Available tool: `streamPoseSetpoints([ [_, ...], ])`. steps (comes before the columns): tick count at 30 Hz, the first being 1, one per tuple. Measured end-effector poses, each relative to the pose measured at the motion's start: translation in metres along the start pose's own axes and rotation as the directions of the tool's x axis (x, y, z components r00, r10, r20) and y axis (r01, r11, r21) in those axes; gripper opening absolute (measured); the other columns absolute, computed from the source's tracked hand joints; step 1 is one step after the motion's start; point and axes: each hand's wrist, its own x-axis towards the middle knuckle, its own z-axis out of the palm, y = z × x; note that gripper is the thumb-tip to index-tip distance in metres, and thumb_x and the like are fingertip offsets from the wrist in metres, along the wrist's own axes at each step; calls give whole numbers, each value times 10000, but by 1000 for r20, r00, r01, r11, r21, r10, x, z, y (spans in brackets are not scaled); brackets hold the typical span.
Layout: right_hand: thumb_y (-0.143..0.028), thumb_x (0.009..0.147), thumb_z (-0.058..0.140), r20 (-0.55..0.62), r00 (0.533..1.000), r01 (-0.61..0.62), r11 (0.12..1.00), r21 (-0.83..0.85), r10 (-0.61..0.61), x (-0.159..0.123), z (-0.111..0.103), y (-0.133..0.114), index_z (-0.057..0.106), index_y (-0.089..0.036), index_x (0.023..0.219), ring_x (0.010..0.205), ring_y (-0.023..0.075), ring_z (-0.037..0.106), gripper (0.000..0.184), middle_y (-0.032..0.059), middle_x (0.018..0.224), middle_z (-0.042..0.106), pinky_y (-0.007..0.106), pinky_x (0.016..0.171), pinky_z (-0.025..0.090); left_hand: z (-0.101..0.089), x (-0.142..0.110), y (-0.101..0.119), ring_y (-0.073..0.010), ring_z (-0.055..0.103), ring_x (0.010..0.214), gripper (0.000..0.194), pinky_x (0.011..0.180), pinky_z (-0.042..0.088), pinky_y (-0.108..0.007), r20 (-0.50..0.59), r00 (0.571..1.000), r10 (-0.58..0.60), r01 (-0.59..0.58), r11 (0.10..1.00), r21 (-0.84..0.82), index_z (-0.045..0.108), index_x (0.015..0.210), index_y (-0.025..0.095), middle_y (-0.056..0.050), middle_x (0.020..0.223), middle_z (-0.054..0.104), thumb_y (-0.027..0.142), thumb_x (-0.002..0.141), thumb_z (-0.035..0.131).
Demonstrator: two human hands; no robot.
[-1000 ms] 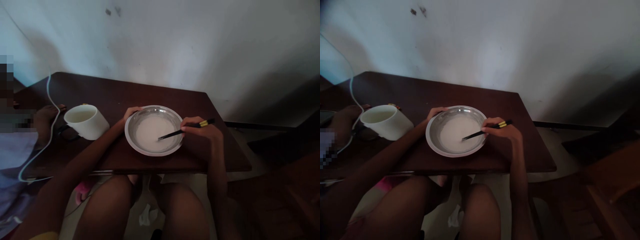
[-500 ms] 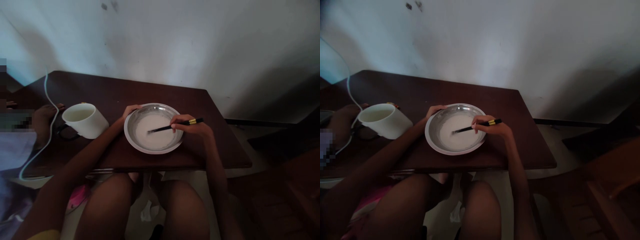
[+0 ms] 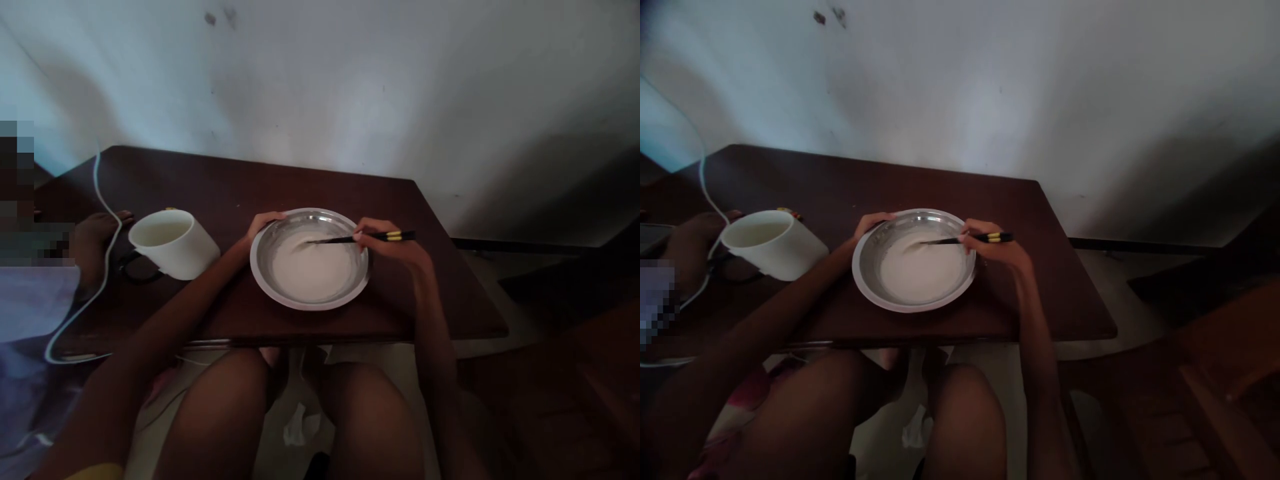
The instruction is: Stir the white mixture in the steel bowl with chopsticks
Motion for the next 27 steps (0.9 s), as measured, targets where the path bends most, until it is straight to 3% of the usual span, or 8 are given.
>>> streamPoseSetpoints([
  [3, -385, 914, 604, -78, 995, -64, 998, 22, 66, -14, -16, 0, 574, -192, 689, 623, 117, 564, 298, -15, 589, 607, 257, 644, 434, 6, -3, 6, -157, 591, 507, 209, 557, 500, -250, -92, 991, -95, 92, 995, -41, 774, 815, 162, -5, 523, 636, 225, 832, 575],
  [8, -398, 917, 612, 306, 952, -18, 996, 89, -10, -5, 0, -8, 620, -181, 811, 660, 118, 616, 242, 0, 665, 675, 251, 648, 455, 17, -14, 15, -139, 571, 485, 225, 530, 481, -228, -141, 976, -167, 157, 984, -85, 777, 863, 161, 8, 500, 620, 214, 860, 558],
  [11, -349, 894, 629, 121, 993, -16, 997, 71, 7, 7, 9, -2, 610, -183, 830, 674, 113, 615, 179, -1, 699, 690, 248, 663, 463, 18, -17, 16, -143, 577, 489, 205, 534, 494, -228, -121, 979, -166, 154, 983, -101, 766, 821, 173, 6, 493, 619, 231, 855, 572],
  [14, -363, 884, 639, -61, 994, -83, 992, 92, 88, -4, -6, 3, 587, -187, 749, 618, 107, 586, 227, -11, 633, 645, 246, 622, 464, 17, -14, 16, -128, 546, 461, 252, 506, 471, -214, -135, 973, -190, 174, 978, -117, 721, 665, 168, -10, 477, 611, 215, 857, 564],
  [17, -412, 884, 649, 53, 991, -133, 982, 137, 126, -18, -16, -3, 594, -185, 720, 573, 107, 579, 285, -10, 587, 626, 247, 585, 464, 16, -11, 16, -112, 524, 441, 306, 475, 441, -199, -130, 971, -199, 182, 974, -131, 686, 588, 161, -23, 487, 620, 188, 861, 548],
  [20, -415, 883, 653, 219, 973, -108, 984, 140, 76, -9, -3, -10, 626, -177, 772, 636, 118, 609, 264, 12, 649, 674, 257, 636, 489, 16, -10, 15, -115, 549, 453, 258, 472, 445, -190, -90, 979, -182, 169, 976, -138, 721, 663, 153, -20, 507, 638, 189, 860, 558],
  [23, -372, 870, 653, 111, 992, -70, 991, 110, 58, 6, 9, -8, 614, -177, 787, 661, 112, 597, 216, 14, 693, 691, 252, 656, 479, 17, -13, 16, -117, 555, 446, 234, 466, 449, -183, -79, 980, -184, 172, 975, -141, 738, 729, 146, -8, 489, 629, 193, 867, 554],
  [27, -365, 866, 641, -73, 986, -135, 978, 157, 148, -4, -5, 0, 580, -180, 706, 584, 101, 563, 252, -7, 600, 633, 238, 595, 452, 21, -17, 20, -109, 515, 397, 354, 445, 437, -181, -76, 973, -217, 202, 965, -167, 683, 622, 130, -26, 452, 598, 179, 905, 477],
])
